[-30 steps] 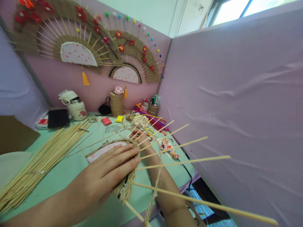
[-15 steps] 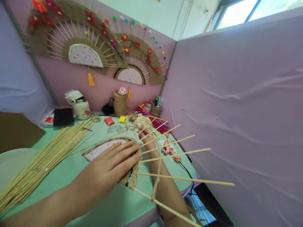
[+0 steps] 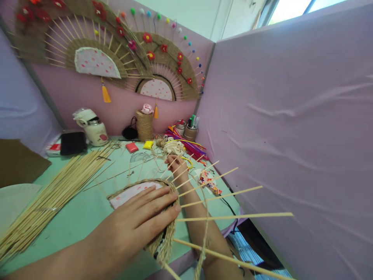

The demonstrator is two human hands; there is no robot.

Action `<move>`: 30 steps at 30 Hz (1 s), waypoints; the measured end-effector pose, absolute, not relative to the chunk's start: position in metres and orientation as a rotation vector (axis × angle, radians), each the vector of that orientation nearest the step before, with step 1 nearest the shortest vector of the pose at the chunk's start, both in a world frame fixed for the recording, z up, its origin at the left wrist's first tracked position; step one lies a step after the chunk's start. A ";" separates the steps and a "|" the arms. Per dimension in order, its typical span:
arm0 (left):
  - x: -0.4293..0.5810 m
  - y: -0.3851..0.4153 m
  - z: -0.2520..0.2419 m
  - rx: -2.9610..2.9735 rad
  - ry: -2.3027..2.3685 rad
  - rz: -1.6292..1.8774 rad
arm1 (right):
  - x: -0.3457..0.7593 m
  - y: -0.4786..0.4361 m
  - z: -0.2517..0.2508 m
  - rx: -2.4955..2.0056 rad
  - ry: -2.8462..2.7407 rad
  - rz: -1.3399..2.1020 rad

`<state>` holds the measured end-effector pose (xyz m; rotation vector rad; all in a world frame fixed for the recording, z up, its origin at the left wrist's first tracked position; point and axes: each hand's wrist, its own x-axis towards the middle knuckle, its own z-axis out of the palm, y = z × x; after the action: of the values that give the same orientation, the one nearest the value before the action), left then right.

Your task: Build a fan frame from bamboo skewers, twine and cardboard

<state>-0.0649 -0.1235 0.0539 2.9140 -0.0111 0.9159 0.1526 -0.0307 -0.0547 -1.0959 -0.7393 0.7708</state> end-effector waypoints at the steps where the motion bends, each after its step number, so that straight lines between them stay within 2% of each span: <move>1: -0.065 -0.124 0.054 2.911 -0.015 0.915 | 0.154 -0.031 -0.056 -1.087 -0.728 0.781; 19: -0.068 -0.129 0.055 2.914 0.039 0.893 | 0.153 -0.047 -0.033 -1.070 -0.578 0.467; 25: -0.069 -0.126 0.056 2.983 0.067 0.924 | 0.157 -0.045 -0.038 -1.146 -0.669 0.544; 30: -0.068 -0.123 0.055 2.972 0.040 0.905 | 0.158 -0.042 -0.046 -1.255 -0.905 0.788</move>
<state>-0.0675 -0.1229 0.0554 2.9720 0.0396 0.9053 0.1583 -0.0416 -0.0460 -1.2549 -0.9046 0.7880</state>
